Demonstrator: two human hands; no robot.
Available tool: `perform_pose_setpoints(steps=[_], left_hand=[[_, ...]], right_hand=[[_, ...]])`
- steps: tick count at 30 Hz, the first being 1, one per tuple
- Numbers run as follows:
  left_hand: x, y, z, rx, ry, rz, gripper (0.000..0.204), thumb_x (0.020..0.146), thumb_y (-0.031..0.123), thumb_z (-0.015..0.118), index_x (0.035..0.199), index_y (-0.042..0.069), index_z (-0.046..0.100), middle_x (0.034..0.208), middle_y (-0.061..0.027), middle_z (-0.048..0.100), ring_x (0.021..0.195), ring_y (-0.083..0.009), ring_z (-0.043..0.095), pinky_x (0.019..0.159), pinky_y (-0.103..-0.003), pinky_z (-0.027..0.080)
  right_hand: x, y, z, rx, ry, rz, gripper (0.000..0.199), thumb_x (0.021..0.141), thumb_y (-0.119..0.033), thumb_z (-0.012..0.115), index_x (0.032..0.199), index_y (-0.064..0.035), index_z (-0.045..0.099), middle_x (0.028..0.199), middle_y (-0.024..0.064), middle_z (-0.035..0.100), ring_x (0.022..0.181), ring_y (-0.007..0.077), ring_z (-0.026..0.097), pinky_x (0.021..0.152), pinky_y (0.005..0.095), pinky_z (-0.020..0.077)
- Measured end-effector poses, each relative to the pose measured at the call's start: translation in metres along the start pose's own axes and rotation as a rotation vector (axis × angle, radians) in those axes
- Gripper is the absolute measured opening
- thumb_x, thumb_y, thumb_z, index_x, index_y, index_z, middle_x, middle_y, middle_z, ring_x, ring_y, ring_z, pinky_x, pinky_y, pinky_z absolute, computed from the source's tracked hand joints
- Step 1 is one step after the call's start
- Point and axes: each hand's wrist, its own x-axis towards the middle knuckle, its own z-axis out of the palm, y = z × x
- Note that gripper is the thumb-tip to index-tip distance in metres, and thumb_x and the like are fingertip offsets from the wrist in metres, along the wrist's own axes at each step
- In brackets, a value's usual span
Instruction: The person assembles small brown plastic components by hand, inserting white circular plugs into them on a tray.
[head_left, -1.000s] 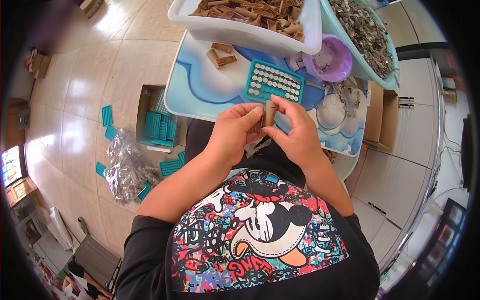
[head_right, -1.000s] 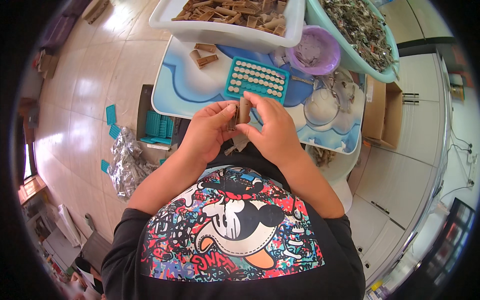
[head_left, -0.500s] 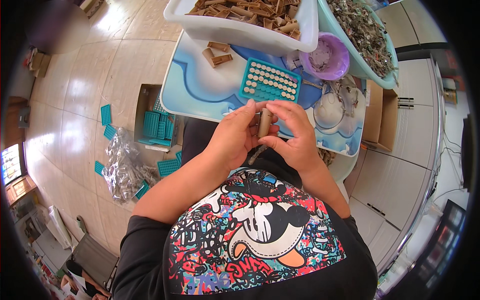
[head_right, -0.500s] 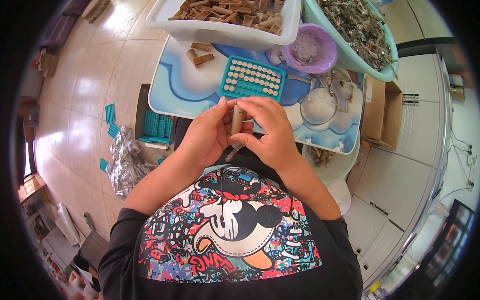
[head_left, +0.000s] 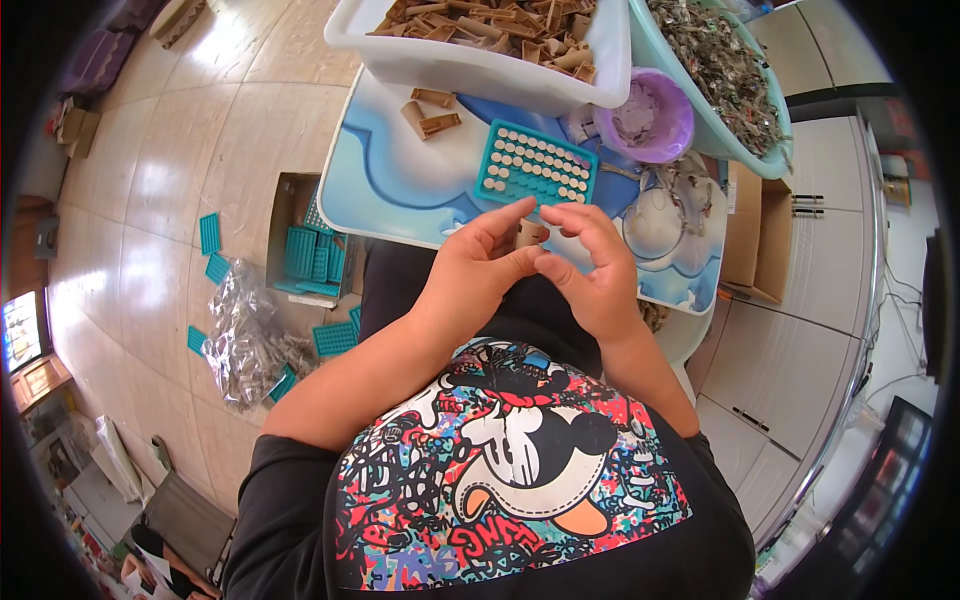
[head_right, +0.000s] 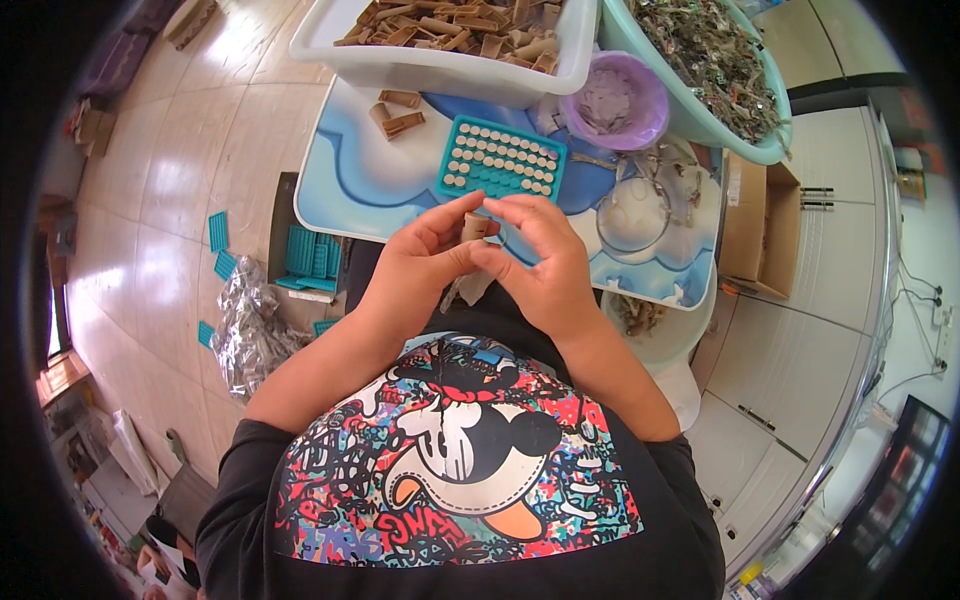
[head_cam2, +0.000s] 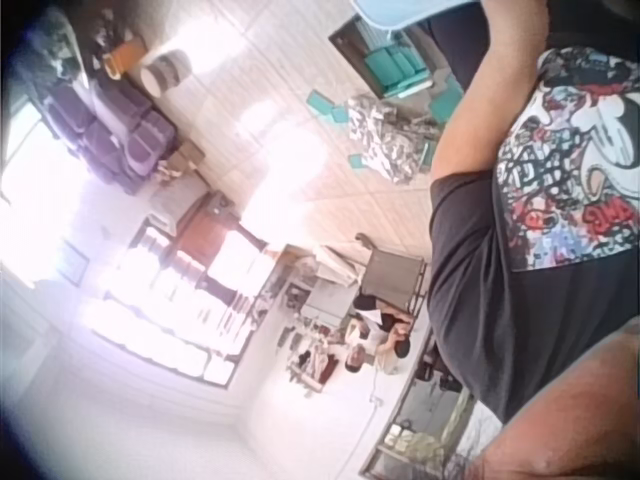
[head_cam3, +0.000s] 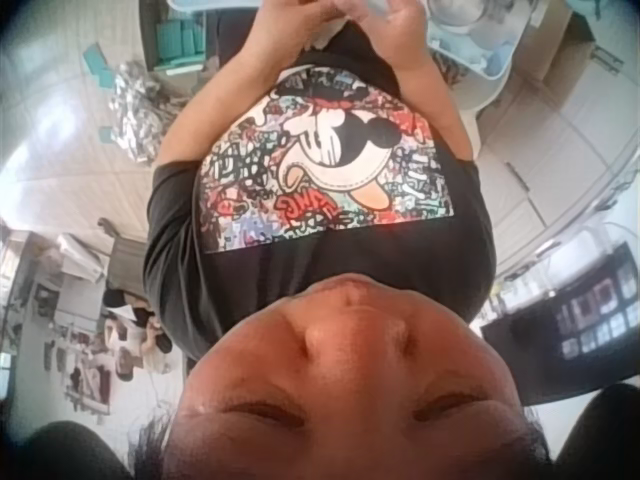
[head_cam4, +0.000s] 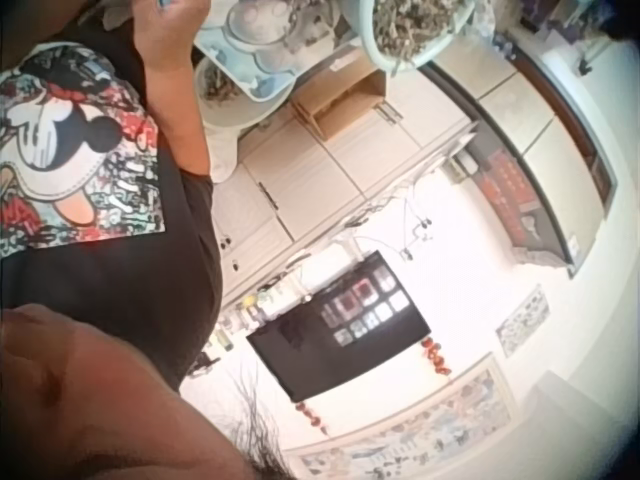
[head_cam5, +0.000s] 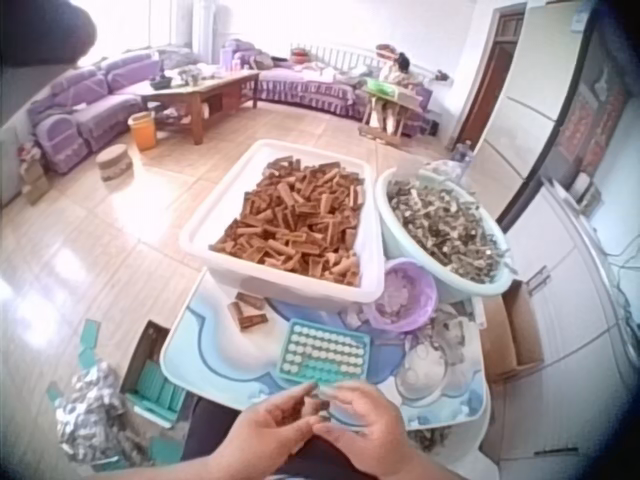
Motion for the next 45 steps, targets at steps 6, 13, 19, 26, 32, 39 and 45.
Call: perform_pose_setpoints(steps=[6,13,19,26,32,39,45], left_hand=[[0.002,-0.003,0.001,0.224,-0.015,0.112,0.053,0.084,0.002,0.064,0.133,0.000,0.042,0.109,-0.0048,0.057,0.098,-0.0103,0.054,0.084,-0.024,0.046],[0.003,-0.007,-0.001,0.230,-0.025,0.147,0.050,0.085,0.001,0.062,0.132,0.001,0.044,0.106,-0.0045,0.057,0.096,-0.0104,0.055,0.083,-0.025,0.047],[0.002,0.002,0.000,-0.089,-0.031,-0.032,0.043,0.090,0.006,0.056,0.131,0.002,0.044,0.106,-0.0063,0.058,0.094,-0.0144,0.060,0.082,-0.027,0.051],[0.002,-0.005,0.000,-0.107,-0.029,-0.048,0.046,0.091,0.007,0.056,0.133,0.000,0.039,0.110,-0.0084,0.059,0.098,-0.0149,0.060,0.082,-0.027,0.050],[-0.001,-0.001,-0.001,0.559,-0.103,0.273,0.052,0.086,0.003,0.060,0.130,-0.001,0.034,0.105,-0.0163,0.063,0.097,-0.0184,0.061,0.080,-0.027,0.049],[-0.009,0.004,-0.003,0.508,-0.061,0.209,0.035,0.080,0.008,0.069,0.111,-0.002,0.054,0.096,-0.0118,0.066,0.087,-0.0144,0.064,0.076,-0.026,0.051],[-0.010,0.005,0.002,0.480,0.005,0.271,0.022,0.083,0.008,0.066,0.102,-0.002,0.061,0.088,-0.0083,0.067,0.082,-0.0116,0.065,0.071,-0.023,0.051]], right_hand=[[0.004,-0.004,-0.003,-0.007,0.041,0.045,0.030,0.072,-0.010,0.073,0.099,-0.0029,0.064,0.091,0.0099,0.061,0.085,0.0237,0.059,0.074,0.0315,0.0464],[0.001,-0.007,-0.004,-0.059,0.042,0.034,0.031,0.070,-0.010,0.074,0.099,-0.0033,0.063,0.088,0.0096,0.061,0.082,0.0254,0.058,0.073,0.0328,0.0463],[0.004,-0.010,-0.004,-0.185,-0.038,-0.088,0.054,0.062,-0.017,0.080,0.110,-0.0040,0.058,0.102,0.0112,0.056,0.093,0.0283,0.054,0.080,0.0357,0.0444],[0.005,-0.008,-0.004,-0.081,-0.057,-0.057,0.052,0.065,-0.018,0.079,0.111,-0.0032,0.059,0.102,0.0109,0.055,0.091,0.0255,0.055,0.078,0.0329,0.0440],[0.002,0.009,-0.011,0.252,-0.083,0.210,0.031,0.078,-0.019,0.072,0.101,-0.0013,0.062,0.098,0.0061,0.055,0.084,0.0141,0.052,0.073,0.0257,0.0417],[-0.004,0.008,-0.005,0.687,0.087,0.316,0.027,0.083,-0.017,0.069,0.101,0.0007,0.060,0.096,0.0039,0.058,0.084,0.0103,0.053,0.075,0.0240,0.0429],[-0.008,-0.001,-0.004,0.744,0.073,0.389,0.027,0.087,-0.015,0.064,0.106,0.0017,0.054,0.094,0.0051,0.062,0.087,0.0097,0.057,0.079,0.0231,0.0454]])
